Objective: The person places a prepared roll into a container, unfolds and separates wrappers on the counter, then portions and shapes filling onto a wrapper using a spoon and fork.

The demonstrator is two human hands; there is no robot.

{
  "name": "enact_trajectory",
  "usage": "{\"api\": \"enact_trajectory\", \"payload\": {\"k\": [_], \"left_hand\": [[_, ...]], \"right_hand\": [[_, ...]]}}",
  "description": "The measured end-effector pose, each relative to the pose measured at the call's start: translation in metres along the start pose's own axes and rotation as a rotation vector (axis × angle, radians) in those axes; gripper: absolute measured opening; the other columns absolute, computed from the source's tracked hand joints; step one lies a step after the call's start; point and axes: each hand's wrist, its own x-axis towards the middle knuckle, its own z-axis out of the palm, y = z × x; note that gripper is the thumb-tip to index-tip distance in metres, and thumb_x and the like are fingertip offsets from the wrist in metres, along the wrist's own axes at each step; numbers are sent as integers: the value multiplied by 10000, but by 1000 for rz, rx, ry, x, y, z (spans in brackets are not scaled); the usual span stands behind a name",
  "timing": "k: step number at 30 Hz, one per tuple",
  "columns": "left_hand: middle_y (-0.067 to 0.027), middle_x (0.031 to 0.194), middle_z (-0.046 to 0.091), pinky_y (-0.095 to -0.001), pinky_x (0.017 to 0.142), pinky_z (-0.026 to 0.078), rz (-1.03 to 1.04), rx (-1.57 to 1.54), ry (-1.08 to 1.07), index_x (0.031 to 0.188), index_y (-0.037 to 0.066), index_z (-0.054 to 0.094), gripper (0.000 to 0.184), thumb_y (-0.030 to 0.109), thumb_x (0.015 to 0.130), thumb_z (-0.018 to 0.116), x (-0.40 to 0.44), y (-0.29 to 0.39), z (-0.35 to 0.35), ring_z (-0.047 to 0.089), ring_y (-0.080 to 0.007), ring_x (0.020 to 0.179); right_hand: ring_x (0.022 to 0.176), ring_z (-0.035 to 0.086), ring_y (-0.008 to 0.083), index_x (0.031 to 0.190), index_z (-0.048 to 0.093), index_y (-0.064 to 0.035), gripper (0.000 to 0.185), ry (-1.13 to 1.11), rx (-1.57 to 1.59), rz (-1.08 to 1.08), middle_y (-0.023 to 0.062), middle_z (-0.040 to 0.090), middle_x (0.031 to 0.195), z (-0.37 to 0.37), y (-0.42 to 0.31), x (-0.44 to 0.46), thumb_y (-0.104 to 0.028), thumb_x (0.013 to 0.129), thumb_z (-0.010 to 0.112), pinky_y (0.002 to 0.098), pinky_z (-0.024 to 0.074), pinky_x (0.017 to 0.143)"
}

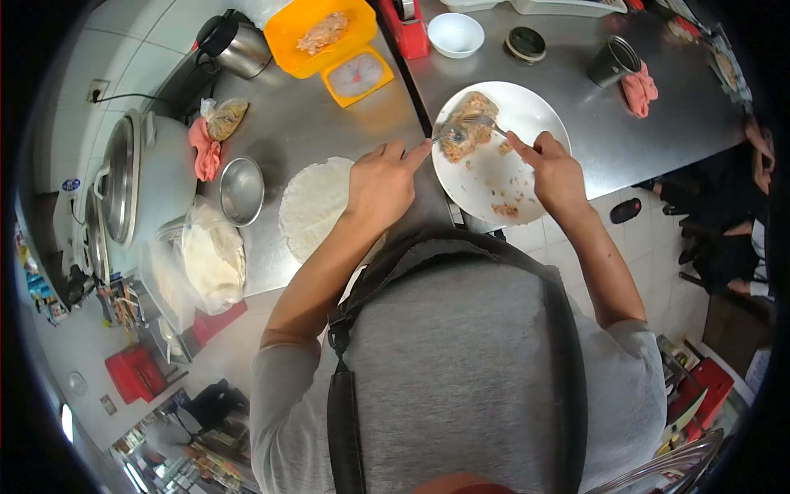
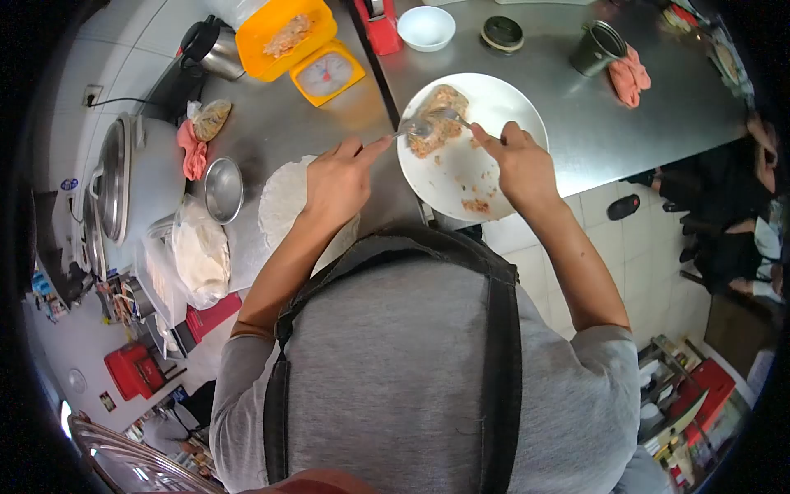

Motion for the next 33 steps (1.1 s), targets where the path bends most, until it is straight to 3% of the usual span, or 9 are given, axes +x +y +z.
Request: {"api": "enact_trajectory", "payload": {"k": [4, 17, 19, 23, 33], "left_hand": [[-76, 844, 594, -358, 634, 527, 60, 134, -66, 1173, 130, 685, 483, 41, 701, 639, 6, 5, 2, 640, -238, 780], [-63, 833, 596, -363, 650, 524, 143, 82, -43, 1108, 127, 706, 416, 35, 708, 632, 23, 19, -8, 636, -238, 794], [-59, 801, 579, -375, 614, 497, 220, 103, -12, 1151, 194, 708, 510, 28, 673, 647, 26, 19, 2, 607, -261, 688], [-60, 803, 579, -376, 616, 496, 232, 142, -42, 1158, 193, 703, 520, 34, 665, 655, 29, 25, 2, 609, -256, 697], [-85, 862, 618, -378, 600, 520, 273, 241, -142, 1126, 97, 684, 390, 22, 753, 602, 45, 41, 9, 648, -246, 773]], "right_hand": [[788, 622, 260, 1414, 518, -227, 722, -53, 14, 16, 85, 540, 936, 17, -5, -20, 69, 758, 585, 381, 550, 674], [829, 644, 257, 1347, 586, -186, 608, 5, 88, 140, 86, 554, 943, -2, -3, -50, 27, 777, 598, 374, 560, 669], [839, 650, 259, 1369, 562, -181, 614, -47, 81, 134, 92, 554, 953, 2, -2, -51, 1, 785, 610, 367, 567, 671], [846, 657, 269, 1410, 516, -167, 643, -78, 58, 131, 112, 560, 979, 7, -8, -56, -4, 794, 603, 376, 574, 675], [838, 668, 298, 1452, 430, -68, 656, -205, 85, 139, 165, 581, 1017, 11, -8, -56, 8, 815, 566, 396, 576, 677]]}}
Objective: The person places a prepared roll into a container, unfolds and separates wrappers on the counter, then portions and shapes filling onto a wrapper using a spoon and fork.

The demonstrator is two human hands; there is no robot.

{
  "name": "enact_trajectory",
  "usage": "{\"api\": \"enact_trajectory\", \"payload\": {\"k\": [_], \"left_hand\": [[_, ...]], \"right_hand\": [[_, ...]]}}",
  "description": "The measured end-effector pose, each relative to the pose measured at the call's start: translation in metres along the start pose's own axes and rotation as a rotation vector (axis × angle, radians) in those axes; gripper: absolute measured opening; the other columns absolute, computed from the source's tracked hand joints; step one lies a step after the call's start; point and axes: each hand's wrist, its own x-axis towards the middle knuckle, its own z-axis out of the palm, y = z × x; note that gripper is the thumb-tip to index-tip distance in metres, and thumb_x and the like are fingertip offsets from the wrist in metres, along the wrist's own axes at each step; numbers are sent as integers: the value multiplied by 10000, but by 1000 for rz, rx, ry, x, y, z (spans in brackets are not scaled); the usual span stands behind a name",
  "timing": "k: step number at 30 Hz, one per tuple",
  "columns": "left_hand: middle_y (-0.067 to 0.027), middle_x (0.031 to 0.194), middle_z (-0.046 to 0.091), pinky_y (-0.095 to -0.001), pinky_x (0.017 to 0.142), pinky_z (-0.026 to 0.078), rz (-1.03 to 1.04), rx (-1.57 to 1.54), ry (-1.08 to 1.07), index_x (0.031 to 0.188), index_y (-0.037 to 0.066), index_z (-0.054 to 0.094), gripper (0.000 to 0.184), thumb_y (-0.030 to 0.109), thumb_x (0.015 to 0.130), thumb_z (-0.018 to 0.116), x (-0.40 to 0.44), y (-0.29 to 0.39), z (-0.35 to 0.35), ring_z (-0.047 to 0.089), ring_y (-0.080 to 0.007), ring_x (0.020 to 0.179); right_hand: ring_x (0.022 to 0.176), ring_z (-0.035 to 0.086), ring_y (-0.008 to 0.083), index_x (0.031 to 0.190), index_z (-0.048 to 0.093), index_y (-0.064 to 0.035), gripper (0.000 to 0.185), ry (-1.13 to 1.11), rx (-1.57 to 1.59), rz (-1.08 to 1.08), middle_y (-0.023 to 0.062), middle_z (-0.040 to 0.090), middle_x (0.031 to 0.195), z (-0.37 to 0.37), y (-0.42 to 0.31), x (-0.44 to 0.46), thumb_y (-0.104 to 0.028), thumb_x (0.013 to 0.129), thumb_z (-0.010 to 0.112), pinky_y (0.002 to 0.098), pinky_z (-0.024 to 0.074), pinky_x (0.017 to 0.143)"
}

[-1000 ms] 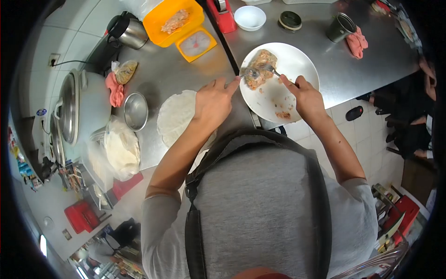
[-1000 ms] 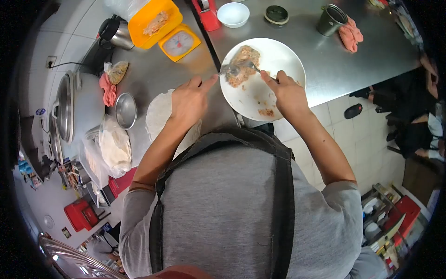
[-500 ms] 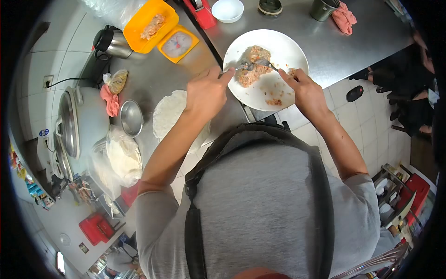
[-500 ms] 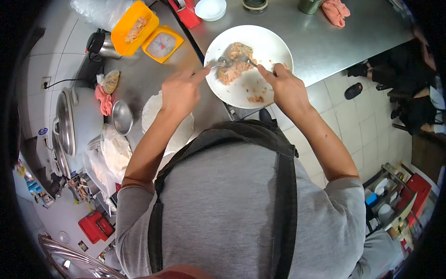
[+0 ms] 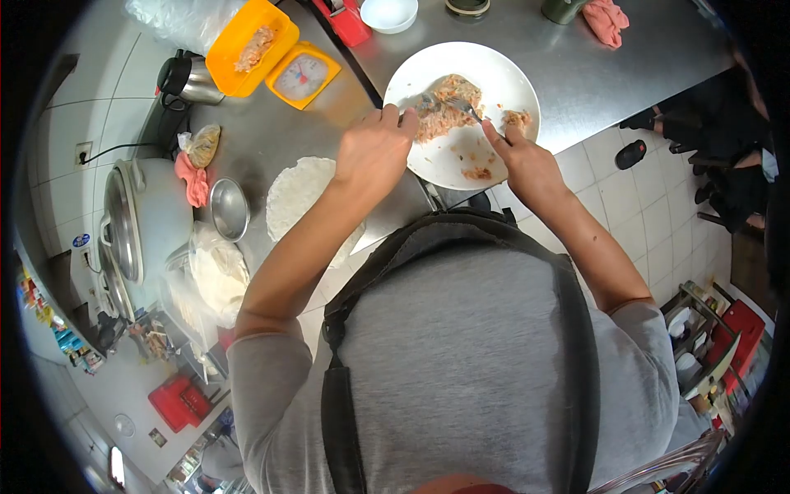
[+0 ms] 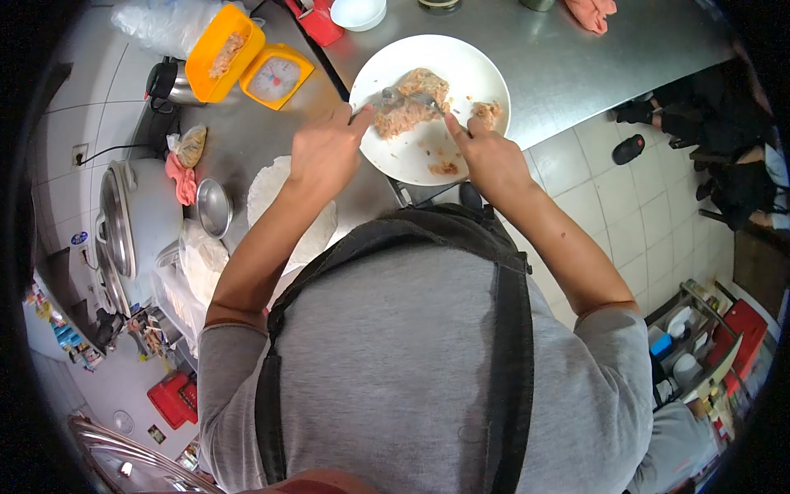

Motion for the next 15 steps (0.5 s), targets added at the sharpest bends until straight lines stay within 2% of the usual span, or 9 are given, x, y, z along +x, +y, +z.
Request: {"api": "enact_trajectory", "payload": {"k": [5, 8, 11, 13, 15], "left_hand": [[-98, 874, 630, -383, 559, 526, -41, 24, -94, 1134, 118, 683, 382, 35, 771, 596, 12, -1, 9, 663, -249, 787], [-99, 858, 629, -393, 595, 529, -86, 60, -139, 1126, 150, 692, 380, 37, 779, 588, 20, -7, 14, 662, -272, 757], [-104, 882, 661, -401, 644, 532, -117, -46, -154, 1114, 170, 702, 369, 36, 794, 575, 20, -18, 8, 668, -288, 754], [-110, 898, 690, -402, 682, 531, -226, -120, -106, 1105, 184, 708, 352, 48, 813, 564, 15, -17, -5, 675, -289, 788], [-118, 893, 696, -405, 673, 531, -238, -109, -90, 1106, 181, 707, 342, 55, 826, 557, 12, -13, -21, 678, -289, 787]], "right_hand": [[843, 672, 302, 1453, 418, -58, 654, -19, -21, -12, 169, 583, 1006, 2, 3, 5, 8, 819, 565, 392, 575, 676], [853, 676, 306, 1453, 420, -69, 655, -12, -32, -26, 172, 585, 1013, 2, 5, 11, 8, 819, 562, 388, 576, 681], [855, 678, 300, 1431, 466, -106, 633, -30, -67, 13, 156, 598, 1007, -9, 10, 17, 18, 816, 552, 387, 573, 684], [840, 678, 288, 1397, 519, -144, 614, 60, 10, -4, 134, 613, 995, -15, 18, 18, 20, 806, 553, 384, 571, 691], [839, 678, 281, 1381, 538, -151, 604, 81, 56, 40, 126, 617, 988, -28, 17, 14, 18, 802, 559, 383, 571, 694]]}}
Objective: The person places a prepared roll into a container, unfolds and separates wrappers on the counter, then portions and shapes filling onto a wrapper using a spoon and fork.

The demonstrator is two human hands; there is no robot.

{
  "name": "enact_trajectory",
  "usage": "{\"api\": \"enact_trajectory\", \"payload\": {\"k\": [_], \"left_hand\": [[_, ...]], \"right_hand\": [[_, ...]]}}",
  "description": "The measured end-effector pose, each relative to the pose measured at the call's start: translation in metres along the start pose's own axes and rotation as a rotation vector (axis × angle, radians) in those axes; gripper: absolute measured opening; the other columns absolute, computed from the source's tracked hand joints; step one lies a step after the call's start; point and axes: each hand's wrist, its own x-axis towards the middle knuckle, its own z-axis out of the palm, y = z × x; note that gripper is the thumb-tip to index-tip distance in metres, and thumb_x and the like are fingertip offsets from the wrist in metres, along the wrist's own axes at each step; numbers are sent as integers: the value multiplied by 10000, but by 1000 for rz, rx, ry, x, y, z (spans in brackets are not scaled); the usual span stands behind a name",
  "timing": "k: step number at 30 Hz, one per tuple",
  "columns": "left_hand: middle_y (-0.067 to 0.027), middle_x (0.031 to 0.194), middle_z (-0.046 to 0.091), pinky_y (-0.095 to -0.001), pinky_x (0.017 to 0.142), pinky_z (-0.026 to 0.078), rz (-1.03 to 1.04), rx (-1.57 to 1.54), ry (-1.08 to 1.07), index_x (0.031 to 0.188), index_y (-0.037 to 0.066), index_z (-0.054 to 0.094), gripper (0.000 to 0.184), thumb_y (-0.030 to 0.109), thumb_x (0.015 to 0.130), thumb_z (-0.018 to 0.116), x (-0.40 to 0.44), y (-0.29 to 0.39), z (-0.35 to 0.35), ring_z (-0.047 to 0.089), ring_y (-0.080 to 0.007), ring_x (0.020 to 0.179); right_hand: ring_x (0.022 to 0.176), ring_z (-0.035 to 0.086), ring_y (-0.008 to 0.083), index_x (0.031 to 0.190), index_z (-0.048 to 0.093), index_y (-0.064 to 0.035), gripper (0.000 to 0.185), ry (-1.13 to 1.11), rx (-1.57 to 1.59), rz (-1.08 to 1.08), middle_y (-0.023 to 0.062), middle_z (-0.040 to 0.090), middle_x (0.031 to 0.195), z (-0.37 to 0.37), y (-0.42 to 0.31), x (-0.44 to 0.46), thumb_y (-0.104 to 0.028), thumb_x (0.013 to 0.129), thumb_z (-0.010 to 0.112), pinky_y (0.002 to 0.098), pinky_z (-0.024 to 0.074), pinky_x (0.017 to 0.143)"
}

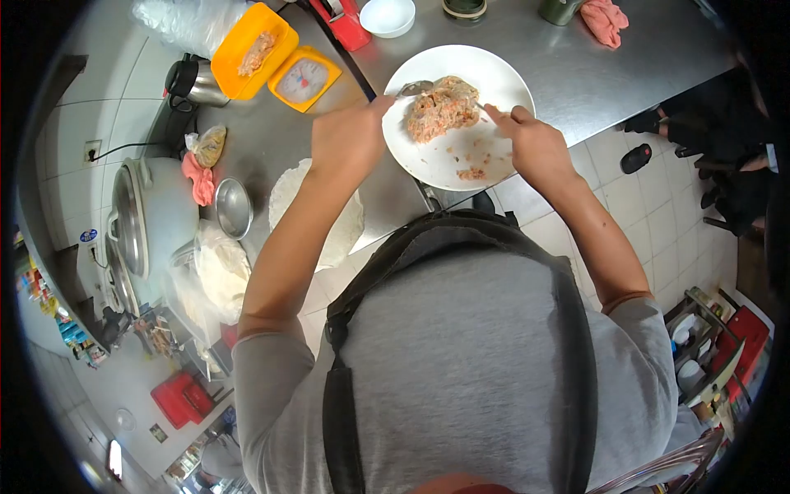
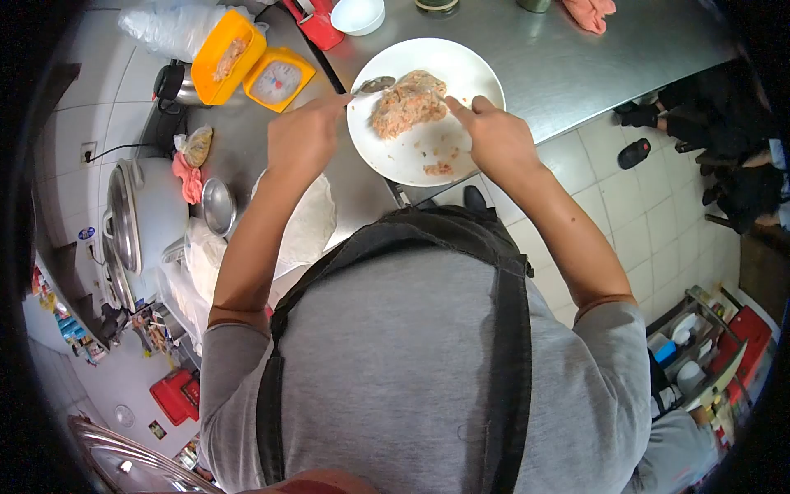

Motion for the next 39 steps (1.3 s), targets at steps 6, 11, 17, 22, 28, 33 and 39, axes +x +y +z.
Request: {"api": "enact_trajectory", "payload": {"k": [6, 11, 17, 22, 28, 33, 39], "left_hand": [[-145, 825, 691, -435, 608, 518, 33, -10, -32, 1118, 184, 698, 330, 66, 848, 551, 11, 10, 15, 674, -313, 706], [-161, 815, 689, -449, 579, 512, 60, 1, -104, 1183, 186, 661, 388, 59, 829, 564, 19, 11, 36, 672, -327, 680], [-157, 831, 696, -444, 577, 519, 121, 97, -150, 1256, 174, 609, 471, 33, 810, 555, 38, 21, 49, 682, -328, 697], [-153, 764, 686, -443, 598, 519, 114, 55, -117, 1207, 213, 651, 405, 75, 836, 562, 55, 5, 51, 686, -311, 717], [-136, 814, 700, -457, 621, 514, 23, -48, -137, 1140, 229, 695, 285, 145, 920, 535, 37, 1, 3, 679, -325, 729], [-140, 796, 697, -452, 618, 517, 68, -7, -159, 1144, 232, 695, 283, 150, 924, 537, 12, -18, 28, 677, -327, 703], [-132, 783, 696, -445, 610, 522, 56, 56, -177, 1164, 237, 679, 298, 145, 924, 527, 17, -23, 46, 678, -323, 688]], "right_hand": [[814, 685, 270, 1384, 537, -153, 607, 19, -56, 46, 125, 618, 1013, 5, 4, -16, -1, 798, 575, 375, 576, 683], [793, 692, 268, 1426, 485, -129, 637, -31, -129, 11, 146, 612, 1075, 20, 4, -20, -16, 806, 580, 376, 583, 668], [795, 692, 277, 1448, 449, -106, 659, -47, -114, -4, 162, 597, 1108, 23, -1, -26, -20, 808, 581, 379, 586, 665], [785, 689, 280, 1459, 435, -100, 680, -110, -61, 1, 151, 585, 1083, 21, -1, -33, -4, 800, 576, 382, 585, 667], [781, 690, 286, 1467, 421, -99, 690, -114, -69, 4, 162, 582, 1095, 21, -2, -32, 2, 801, 572, 384, 585, 662], [749, 692, 285, 1469, 413, -87, 685, -115, -104, -24, 175, 576, 1111, 18, -5, -31, 1, 807, 566, 378, 588, 637], [715, 693, 264, 1466, 406, -62, 666, -138, -144, -42, 172, 576, 1070, 17, -7, -32, -14, 820, 560, 360, 589, 610]]}}
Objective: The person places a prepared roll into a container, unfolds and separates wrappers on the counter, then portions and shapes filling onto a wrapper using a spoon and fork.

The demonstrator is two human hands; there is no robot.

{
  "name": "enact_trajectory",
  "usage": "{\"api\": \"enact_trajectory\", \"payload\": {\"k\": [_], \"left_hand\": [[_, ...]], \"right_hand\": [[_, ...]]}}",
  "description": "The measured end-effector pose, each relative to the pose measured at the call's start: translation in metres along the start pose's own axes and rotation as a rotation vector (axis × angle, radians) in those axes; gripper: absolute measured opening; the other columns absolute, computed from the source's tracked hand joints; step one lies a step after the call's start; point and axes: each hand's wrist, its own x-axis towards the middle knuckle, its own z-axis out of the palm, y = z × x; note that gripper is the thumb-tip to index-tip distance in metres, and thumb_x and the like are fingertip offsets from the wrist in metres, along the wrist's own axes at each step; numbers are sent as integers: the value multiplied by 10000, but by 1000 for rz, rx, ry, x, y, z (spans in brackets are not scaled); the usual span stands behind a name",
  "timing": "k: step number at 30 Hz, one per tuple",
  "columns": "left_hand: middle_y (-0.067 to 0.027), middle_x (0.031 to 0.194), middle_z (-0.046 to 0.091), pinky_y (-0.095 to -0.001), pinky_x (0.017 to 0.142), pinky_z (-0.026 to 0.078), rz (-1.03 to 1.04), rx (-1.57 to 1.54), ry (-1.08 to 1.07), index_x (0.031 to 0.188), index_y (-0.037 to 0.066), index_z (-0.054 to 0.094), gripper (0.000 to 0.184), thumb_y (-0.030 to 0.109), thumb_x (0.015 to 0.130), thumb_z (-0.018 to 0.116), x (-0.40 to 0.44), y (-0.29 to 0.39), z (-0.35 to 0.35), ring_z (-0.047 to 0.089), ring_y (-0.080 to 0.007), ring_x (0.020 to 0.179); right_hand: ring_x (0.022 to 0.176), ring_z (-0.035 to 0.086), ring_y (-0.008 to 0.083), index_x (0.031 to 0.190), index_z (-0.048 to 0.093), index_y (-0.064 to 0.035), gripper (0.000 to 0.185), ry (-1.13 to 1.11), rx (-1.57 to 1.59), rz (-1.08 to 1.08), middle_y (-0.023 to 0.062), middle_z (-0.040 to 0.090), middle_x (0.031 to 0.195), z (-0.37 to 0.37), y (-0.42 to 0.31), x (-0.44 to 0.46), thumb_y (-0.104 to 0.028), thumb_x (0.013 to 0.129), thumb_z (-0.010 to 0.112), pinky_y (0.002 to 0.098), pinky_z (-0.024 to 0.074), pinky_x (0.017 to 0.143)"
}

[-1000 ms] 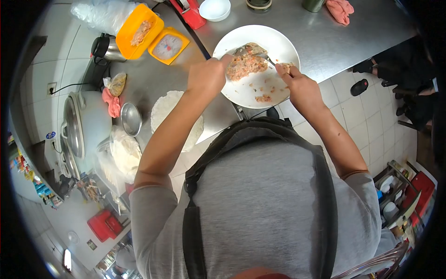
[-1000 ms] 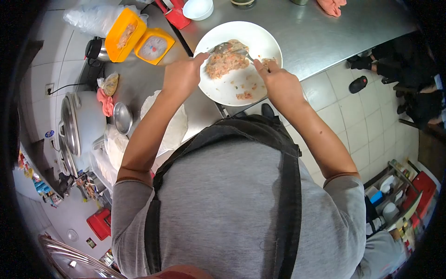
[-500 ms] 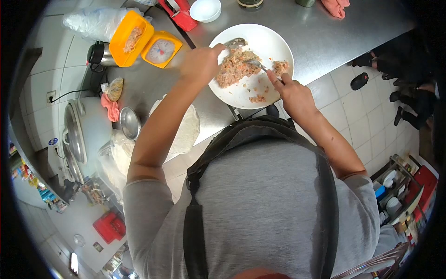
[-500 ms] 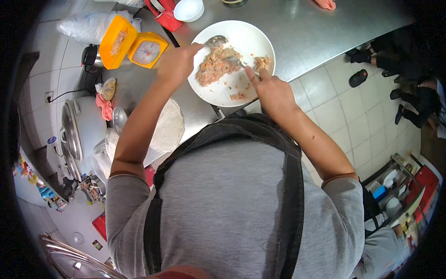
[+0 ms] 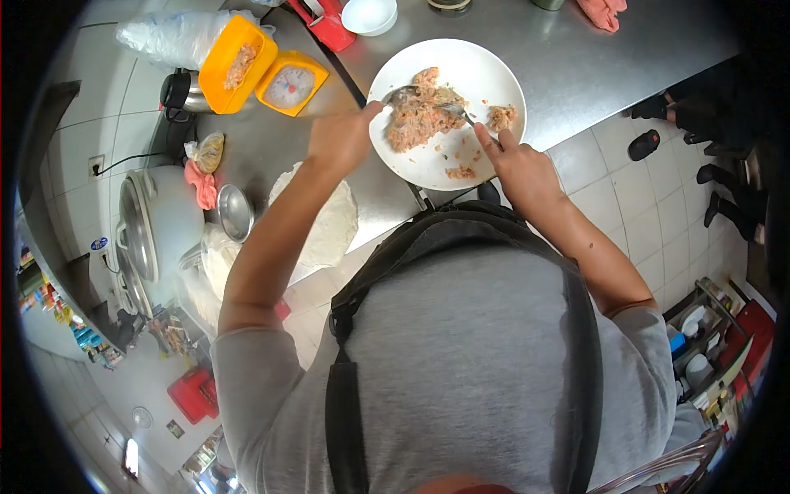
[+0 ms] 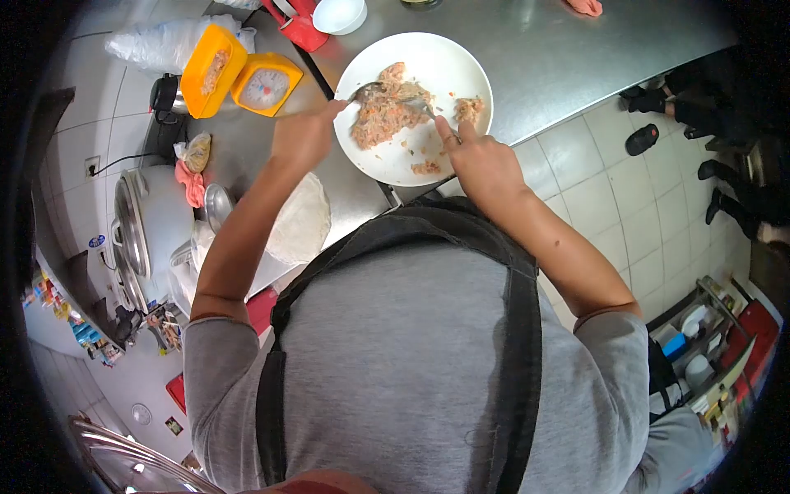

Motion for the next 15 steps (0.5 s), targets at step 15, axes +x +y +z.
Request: {"api": "enact_trajectory", "payload": {"k": [15], "left_hand": [[-120, 818, 688, -427, 594, 524, 138, 137, -52, 1233, 178, 628, 421, 61, 838, 544, -10, 36, -30, 683, -296, 723]], "right_hand": [[706, 694, 244, 1448, 413, -18, 621, 33, -4, -8, 133, 575, 961, 5, -5, -3, -35, 845, 559, 341, 589, 599]]}}
